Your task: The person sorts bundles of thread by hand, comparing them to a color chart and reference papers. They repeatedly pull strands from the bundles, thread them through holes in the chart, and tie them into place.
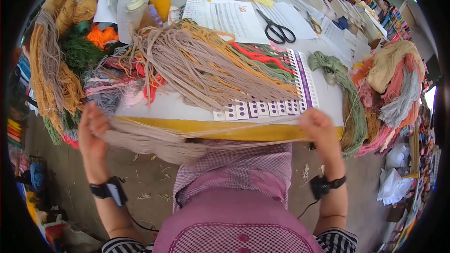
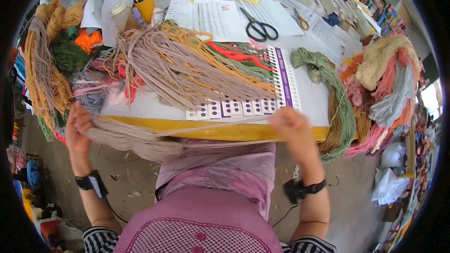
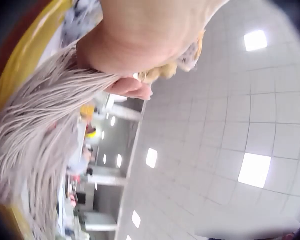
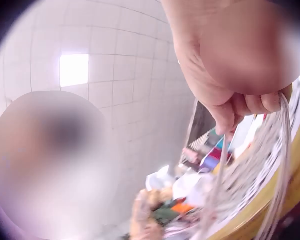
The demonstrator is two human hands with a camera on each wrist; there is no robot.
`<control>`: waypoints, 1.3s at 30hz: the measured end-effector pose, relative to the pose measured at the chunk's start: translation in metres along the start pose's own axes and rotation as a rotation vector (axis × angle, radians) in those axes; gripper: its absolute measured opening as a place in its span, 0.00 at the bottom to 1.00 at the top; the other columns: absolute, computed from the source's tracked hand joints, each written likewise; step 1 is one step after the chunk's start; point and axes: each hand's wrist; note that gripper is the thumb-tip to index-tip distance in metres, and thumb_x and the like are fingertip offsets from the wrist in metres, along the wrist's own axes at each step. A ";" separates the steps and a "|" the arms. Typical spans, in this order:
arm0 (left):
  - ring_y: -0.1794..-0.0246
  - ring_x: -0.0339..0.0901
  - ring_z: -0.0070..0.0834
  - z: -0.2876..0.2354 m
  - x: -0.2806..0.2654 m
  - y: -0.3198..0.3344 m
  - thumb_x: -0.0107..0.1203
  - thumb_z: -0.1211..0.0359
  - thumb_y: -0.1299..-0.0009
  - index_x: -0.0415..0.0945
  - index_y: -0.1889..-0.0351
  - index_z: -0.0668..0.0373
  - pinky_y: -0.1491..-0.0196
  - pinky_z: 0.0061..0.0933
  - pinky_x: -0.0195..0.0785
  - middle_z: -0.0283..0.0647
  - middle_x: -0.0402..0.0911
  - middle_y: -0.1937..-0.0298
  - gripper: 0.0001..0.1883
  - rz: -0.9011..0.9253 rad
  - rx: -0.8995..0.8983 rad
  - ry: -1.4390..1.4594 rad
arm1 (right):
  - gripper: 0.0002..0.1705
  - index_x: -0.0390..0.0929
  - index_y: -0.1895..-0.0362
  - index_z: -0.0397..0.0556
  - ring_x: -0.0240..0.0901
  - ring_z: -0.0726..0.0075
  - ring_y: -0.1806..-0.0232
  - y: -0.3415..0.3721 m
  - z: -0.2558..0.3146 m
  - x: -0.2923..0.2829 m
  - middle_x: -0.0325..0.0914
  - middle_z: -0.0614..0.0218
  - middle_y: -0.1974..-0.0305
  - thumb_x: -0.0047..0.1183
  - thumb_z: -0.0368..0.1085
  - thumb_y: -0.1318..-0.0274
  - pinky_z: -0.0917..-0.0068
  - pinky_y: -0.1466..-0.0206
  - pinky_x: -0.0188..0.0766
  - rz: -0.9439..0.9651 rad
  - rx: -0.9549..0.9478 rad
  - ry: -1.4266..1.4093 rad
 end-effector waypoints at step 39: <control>0.79 0.74 0.20 0.231 0.101 -0.042 0.58 0.62 0.32 0.75 0.54 0.67 0.82 0.18 0.61 0.44 0.83 0.66 0.17 0.004 -0.580 -0.741 | 0.07 0.76 0.63 0.44 0.75 0.73 0.75 -0.058 -0.015 0.114 0.79 0.61 0.71 0.57 0.32 0.45 0.74 0.71 0.70 -0.049 -0.379 0.369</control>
Point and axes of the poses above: each hand's wrist, its own y-axis away from the middle knuckle, its own x-axis out of the palm, z = x × y
